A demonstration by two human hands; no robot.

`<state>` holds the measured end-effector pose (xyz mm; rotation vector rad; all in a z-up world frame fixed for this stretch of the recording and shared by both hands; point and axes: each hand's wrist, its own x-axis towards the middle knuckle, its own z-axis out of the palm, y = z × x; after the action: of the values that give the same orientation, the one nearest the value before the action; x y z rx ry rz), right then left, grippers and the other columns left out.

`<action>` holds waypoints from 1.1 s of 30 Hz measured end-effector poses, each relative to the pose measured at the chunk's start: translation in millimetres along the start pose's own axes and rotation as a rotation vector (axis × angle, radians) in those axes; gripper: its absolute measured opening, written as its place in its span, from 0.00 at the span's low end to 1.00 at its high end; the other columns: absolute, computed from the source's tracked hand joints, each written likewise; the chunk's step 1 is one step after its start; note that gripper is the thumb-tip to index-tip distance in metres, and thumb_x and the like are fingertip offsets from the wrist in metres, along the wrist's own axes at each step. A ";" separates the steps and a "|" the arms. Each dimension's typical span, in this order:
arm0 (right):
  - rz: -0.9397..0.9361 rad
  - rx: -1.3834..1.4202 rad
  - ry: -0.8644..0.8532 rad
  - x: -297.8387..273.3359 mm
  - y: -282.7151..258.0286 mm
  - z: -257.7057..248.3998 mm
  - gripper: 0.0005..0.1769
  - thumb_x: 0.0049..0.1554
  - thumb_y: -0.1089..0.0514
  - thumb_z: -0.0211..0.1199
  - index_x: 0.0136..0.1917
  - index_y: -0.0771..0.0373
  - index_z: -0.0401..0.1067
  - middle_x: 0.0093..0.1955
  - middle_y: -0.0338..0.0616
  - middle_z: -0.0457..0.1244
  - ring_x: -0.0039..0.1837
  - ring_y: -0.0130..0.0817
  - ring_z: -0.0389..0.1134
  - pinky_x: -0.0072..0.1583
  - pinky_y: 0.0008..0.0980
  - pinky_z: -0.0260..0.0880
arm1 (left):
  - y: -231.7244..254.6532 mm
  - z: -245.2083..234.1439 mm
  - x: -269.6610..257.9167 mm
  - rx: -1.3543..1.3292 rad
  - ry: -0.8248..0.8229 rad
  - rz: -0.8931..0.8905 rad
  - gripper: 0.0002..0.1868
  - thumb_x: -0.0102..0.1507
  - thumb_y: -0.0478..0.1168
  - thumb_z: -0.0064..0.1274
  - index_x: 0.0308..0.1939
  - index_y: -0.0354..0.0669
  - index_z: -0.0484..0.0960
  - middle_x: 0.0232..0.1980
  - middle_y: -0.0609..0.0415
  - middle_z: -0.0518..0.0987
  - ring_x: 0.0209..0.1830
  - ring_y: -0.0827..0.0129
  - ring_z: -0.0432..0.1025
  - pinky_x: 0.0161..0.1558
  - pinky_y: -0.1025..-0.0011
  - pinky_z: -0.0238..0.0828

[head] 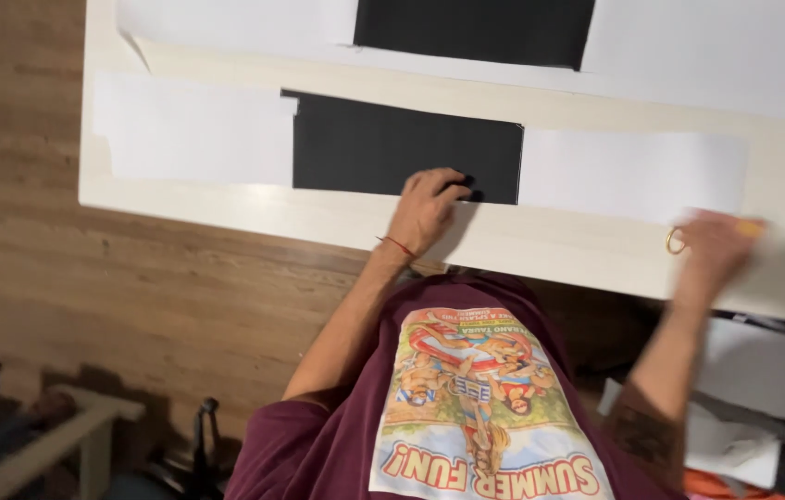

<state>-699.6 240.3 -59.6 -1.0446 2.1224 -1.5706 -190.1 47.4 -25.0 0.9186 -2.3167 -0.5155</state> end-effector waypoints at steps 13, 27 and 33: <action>-0.507 -0.494 -0.921 -12.9 -197.8 198.7 0.65 0.42 0.56 0.95 0.85 0.65 0.63 0.61 0.56 0.69 0.73 0.60 0.72 0.86 0.58 0.59 | -40.1 -77.0 -53.4 0.212 -0.164 -0.408 0.42 0.61 0.44 0.76 0.80 0.59 0.81 0.88 0.52 0.71 0.94 0.55 0.60 0.93 0.45 0.47; -0.323 -0.353 -0.615 -18.5 -162.7 182.9 0.16 0.67 0.61 0.73 0.61 0.65 0.67 0.60 0.53 0.78 0.70 0.61 0.78 0.68 0.57 0.78 | -43.5 -11.1 -3.3 0.379 -0.069 -0.090 0.28 0.74 0.48 0.64 0.80 0.65 0.80 0.81 0.61 0.80 0.87 0.67 0.69 0.92 0.42 0.49; -0.395 -0.187 -0.498 18.4 -151.3 173.8 0.23 0.68 0.72 0.76 0.65 0.72 0.63 0.58 0.60 0.76 0.66 0.61 0.81 0.65 0.50 0.83 | -67.9 -73.8 -27.7 0.446 0.034 -0.228 0.43 0.61 0.49 0.79 0.81 0.59 0.82 0.82 0.55 0.81 0.86 0.59 0.71 0.90 0.39 0.48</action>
<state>-548.1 85.1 20.5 -1.7904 1.8096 -1.0995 -93.1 10.7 -16.6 1.3979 -2.3505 -0.0644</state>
